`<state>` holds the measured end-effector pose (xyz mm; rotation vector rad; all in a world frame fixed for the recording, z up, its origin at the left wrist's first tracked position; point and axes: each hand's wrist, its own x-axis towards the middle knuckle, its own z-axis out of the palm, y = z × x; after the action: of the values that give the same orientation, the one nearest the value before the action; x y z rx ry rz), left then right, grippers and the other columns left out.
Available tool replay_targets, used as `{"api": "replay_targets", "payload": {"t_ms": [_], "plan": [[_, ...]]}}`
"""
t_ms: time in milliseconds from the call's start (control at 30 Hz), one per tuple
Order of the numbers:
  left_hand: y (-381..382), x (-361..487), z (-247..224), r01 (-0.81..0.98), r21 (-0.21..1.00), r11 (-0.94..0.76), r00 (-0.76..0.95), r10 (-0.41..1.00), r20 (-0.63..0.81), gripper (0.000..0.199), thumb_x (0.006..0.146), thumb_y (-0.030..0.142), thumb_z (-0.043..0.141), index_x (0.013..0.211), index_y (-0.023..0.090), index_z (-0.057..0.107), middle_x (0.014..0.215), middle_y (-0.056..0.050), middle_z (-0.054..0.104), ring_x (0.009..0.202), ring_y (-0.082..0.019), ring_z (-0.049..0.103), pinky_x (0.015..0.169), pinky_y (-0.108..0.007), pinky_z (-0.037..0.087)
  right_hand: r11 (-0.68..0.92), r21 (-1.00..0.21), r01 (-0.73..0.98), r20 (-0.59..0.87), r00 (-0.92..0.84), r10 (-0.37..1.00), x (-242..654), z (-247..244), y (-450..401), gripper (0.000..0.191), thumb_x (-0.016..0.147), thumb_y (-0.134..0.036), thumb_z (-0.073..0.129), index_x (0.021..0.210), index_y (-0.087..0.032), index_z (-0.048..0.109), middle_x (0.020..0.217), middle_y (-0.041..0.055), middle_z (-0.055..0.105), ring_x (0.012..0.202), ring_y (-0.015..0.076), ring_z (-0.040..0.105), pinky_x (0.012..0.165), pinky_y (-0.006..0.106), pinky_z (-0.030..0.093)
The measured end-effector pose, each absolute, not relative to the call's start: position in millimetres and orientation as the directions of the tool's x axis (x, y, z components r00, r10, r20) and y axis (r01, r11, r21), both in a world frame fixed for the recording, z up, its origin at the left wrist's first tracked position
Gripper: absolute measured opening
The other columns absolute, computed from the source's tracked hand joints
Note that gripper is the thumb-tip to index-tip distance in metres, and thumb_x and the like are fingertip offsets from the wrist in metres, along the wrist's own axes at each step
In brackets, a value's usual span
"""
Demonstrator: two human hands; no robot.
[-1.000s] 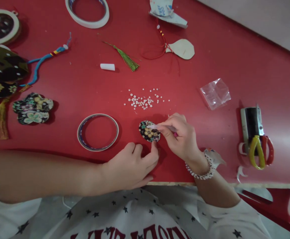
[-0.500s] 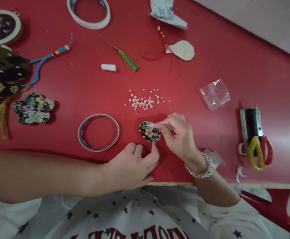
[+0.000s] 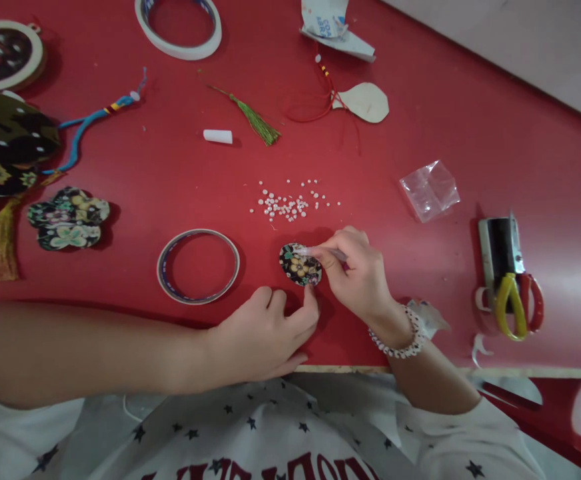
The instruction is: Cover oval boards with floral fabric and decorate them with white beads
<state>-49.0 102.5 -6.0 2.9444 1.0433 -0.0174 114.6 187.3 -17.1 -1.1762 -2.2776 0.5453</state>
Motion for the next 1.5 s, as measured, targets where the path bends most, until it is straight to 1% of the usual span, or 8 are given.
{"api": "replay_targets", "payload": {"t_ms": [167, 400, 567, 833, 1000, 1100, 1400, 1500], "plan": [[102.2, -48.8, -6.5, 0.634, 0.019, -0.773, 0.773, 0.634, -0.018, 0.053, 0.089, 0.049, 0.032, 0.122, 0.014, 0.054, 0.127, -0.013, 0.051, 0.065, -0.017, 0.054, 0.053, -0.034, 0.034, 0.555, -0.527, 0.644, 0.269, -0.493, 0.827, 113.7, -16.8, 186.5, 0.021, 0.087, -0.024, 0.055, 0.068, -0.019, 0.053, 0.061, -0.0003, 0.057, 0.062, 0.014, 0.049, 0.064, 0.028, 0.038], [102.1, -48.9, -6.4, 0.635, 0.021, -0.772, 0.772, 0.635, -0.011, 0.052, 0.089, 0.049, 0.033, 0.121, 0.015, 0.055, 0.126, -0.012, 0.052, 0.064, -0.017, 0.054, 0.053, -0.034, 0.033, 0.585, -0.398, 0.706, 0.286, -0.511, 0.811, 112.4, -15.4, 184.4, 0.024, 0.088, -0.025, 0.053, 0.065, -0.02, 0.048, 0.057, -0.0018, 0.053, 0.06, 0.0139, 0.045, 0.064, 0.029, 0.034], [102.0, -48.8, -6.1, 0.64, 0.033, -0.768, 0.768, 0.64, -0.016, 0.051, 0.089, 0.05, 0.034, 0.119, 0.015, 0.056, 0.126, -0.013, 0.052, 0.065, -0.017, 0.054, 0.054, -0.034, 0.032, 0.577, -0.372, 0.727, 0.258, -0.516, 0.817, 112.3, -13.2, 183.4, 0.025, 0.089, -0.025, 0.052, 0.065, -0.02, 0.047, 0.057, -0.0023, 0.052, 0.061, 0.014, 0.044, 0.065, 0.03, 0.033], [101.2, -48.4, -6.6, 0.645, 0.05, -0.763, 0.764, 0.645, -0.022, 0.049, 0.089, 0.05, 0.035, 0.12, 0.017, 0.053, 0.126, -0.014, 0.052, 0.063, -0.017, 0.054, 0.053, -0.034, 0.031, 0.614, -0.321, 0.721, 0.223, -0.573, 0.789, 113.5, -5.3, 180.4, 0.023, 0.09, -0.026, 0.05, 0.068, -0.02, 0.05, 0.062, 0.0, 0.059, 0.067, 0.0164, 0.047, 0.068, 0.032, 0.031], [102.3, -49.3, -7.5, 0.632, 0.062, -0.773, 0.775, 0.632, -0.006, 0.046, 0.089, 0.048, 0.034, 0.114, 0.017, 0.056, 0.126, -0.014, 0.053, 0.062, -0.017, 0.055, 0.052, -0.034, 0.03, 0.645, -0.214, 0.734, 0.185, -0.618, 0.764, 109.1, 5.5, 178.4, 0.027, 0.092, -0.027, 0.047, 0.066, -0.02, 0.05, 0.06, 0.0015, 0.058, 0.067, 0.0181, 0.046, 0.066, 0.032, 0.029], [103.1, -50.5, -8.6, 0.611, 0.055, -0.79, 0.79, 0.612, 0.017, 0.05, 0.09, 0.049, 0.032, 0.118, 0.014, 0.055, 0.125, -0.016, 0.053, 0.061, -0.017, 0.055, 0.052, -0.033, 0.029, 0.669, -0.134, 0.731, 0.139, -0.655, 0.743, 103.5, 16.2, 178.7, 0.028, 0.091, -0.026, 0.047, 0.064, -0.02, 0.05, 0.059, 0.0019, 0.055, 0.066, 0.0184, 0.043, 0.065, 0.033, 0.027], [101.8, -51.6, -13.1, 0.611, 0.047, -0.79, 0.785, 0.612, 0.093, 0.047, 0.091, 0.045, 0.031, 0.114, 0.013, 0.056, 0.12, -0.016, 0.054, 0.056, -0.014, 0.051, 0.05, -0.033, 0.025, 0.709, 0.059, 0.703, 0.01, -0.71, 0.704, 77.1, 40.0, 181.5, 0.021, 0.077, -0.008, 0.052, 0.059, -0.02, 0.049, 0.051, 0.003, 0.048, 0.057, 0.0181, 0.039, 0.057, 0.033, 0.026], [101.4, -51.7, -14.4, 0.616, 0.064, -0.785, 0.777, 0.619, 0.112, 0.046, 0.091, 0.046, 0.031, 0.113, 0.013, 0.056, 0.115, -0.016, 0.057, 0.057, -0.014, 0.051, 0.05, -0.033, 0.025, 0.718, 0.089, 0.69, -0.022, -0.719, 0.694, 70.1, 43.5, 182.4, 0.021, 0.069, -0.003, 0.049, 0.057, -0.02, 0.047, 0.049, 0.0038, 0.046, 0.055, 0.0183, 0.039, 0.055, 0.033, 0.025]]}}
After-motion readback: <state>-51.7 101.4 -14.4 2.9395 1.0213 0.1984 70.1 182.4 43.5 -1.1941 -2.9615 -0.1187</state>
